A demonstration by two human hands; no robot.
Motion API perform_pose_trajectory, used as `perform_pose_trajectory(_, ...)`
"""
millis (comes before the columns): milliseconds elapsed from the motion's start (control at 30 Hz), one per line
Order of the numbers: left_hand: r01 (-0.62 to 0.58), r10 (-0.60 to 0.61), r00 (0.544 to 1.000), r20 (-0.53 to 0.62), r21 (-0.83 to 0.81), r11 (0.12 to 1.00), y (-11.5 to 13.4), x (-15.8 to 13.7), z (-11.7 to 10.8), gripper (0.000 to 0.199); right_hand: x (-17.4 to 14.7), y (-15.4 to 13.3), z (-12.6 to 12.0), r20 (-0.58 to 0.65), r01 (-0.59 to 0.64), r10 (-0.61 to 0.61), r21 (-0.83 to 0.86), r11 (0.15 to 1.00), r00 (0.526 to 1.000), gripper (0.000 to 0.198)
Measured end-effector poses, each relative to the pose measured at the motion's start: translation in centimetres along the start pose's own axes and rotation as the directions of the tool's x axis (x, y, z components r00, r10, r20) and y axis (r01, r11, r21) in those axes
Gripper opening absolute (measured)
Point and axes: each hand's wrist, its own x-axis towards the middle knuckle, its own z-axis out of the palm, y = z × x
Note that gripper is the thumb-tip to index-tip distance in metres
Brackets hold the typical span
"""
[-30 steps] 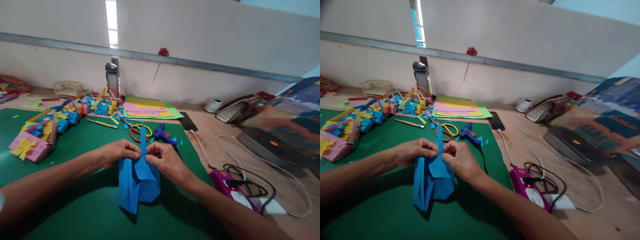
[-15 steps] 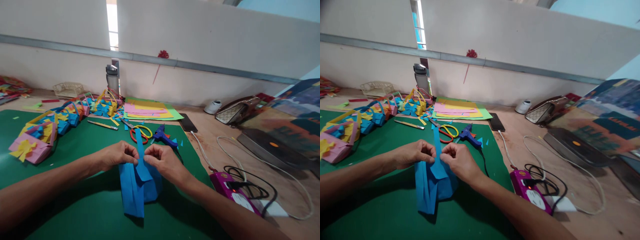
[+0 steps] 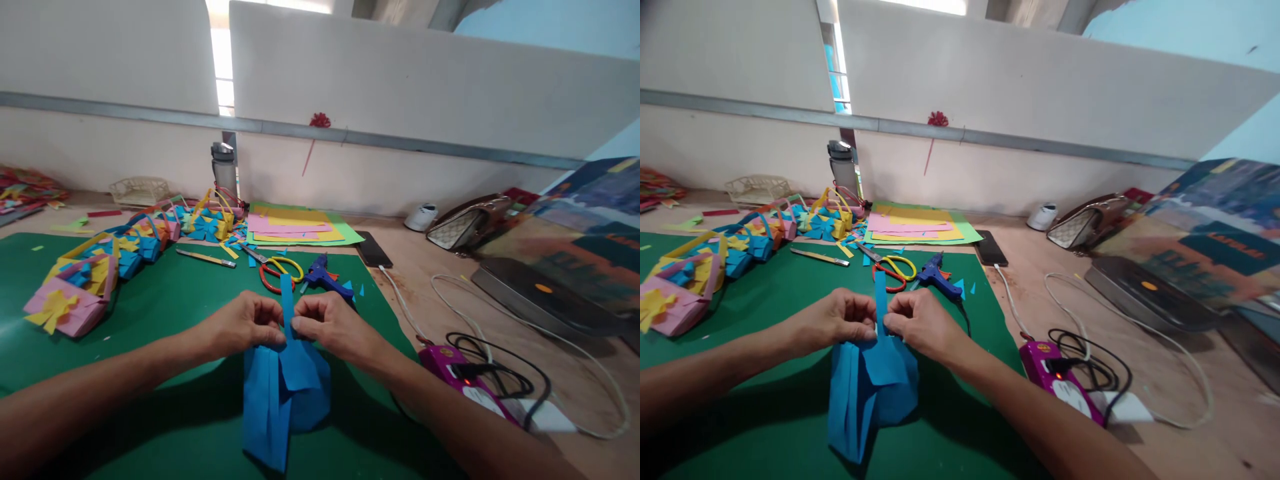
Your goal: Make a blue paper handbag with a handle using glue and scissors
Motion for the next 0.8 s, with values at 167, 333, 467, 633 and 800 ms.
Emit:
perform_pose_trajectory(167,-0.037,0.037,0.994,-0.102,0.004,0.999,0.0,-0.1,0.4,0.021,0.0,0.3,-0.9,0.101,0.008,-0.002,-0.062,0.998,0.995,0.014)
perform_pose_trajectory(333,-0.132,0.151,0.953,-0.264,0.086,0.987,0.4,-0.1,0.6,0.023,0.0,0.5,-0.6,0.094,0.043,-0.028,-0.162,0.986,0.995,0.016)
perform_pose_trajectory(467,-0.146,0.150,0.945,-0.291,0.037,0.989,0.2,0.0,0.8,0.020,0.0,1.0,0.3,0.094,0.108,-0.088,-0.224,0.969,0.992,0.019)
perform_pose_trajectory(633,-0.123,0.119,0.955,-0.273,0.005,0.992,-0.3,0.0,1.0,0.017,-0.6,0.1,-0.6,0.019,0.159,-0.161,-0.327,0.932,0.987,0.018)
perform_pose_trajectory(800,-0.062,0.052,0.958,-0.282,-0.026,0.998,-0.2,0.1,1.2,0.021,-0.3,-0.9,-3.9,-0.259,0.012,-0.201,-0.584,0.811,0.945,0.019)
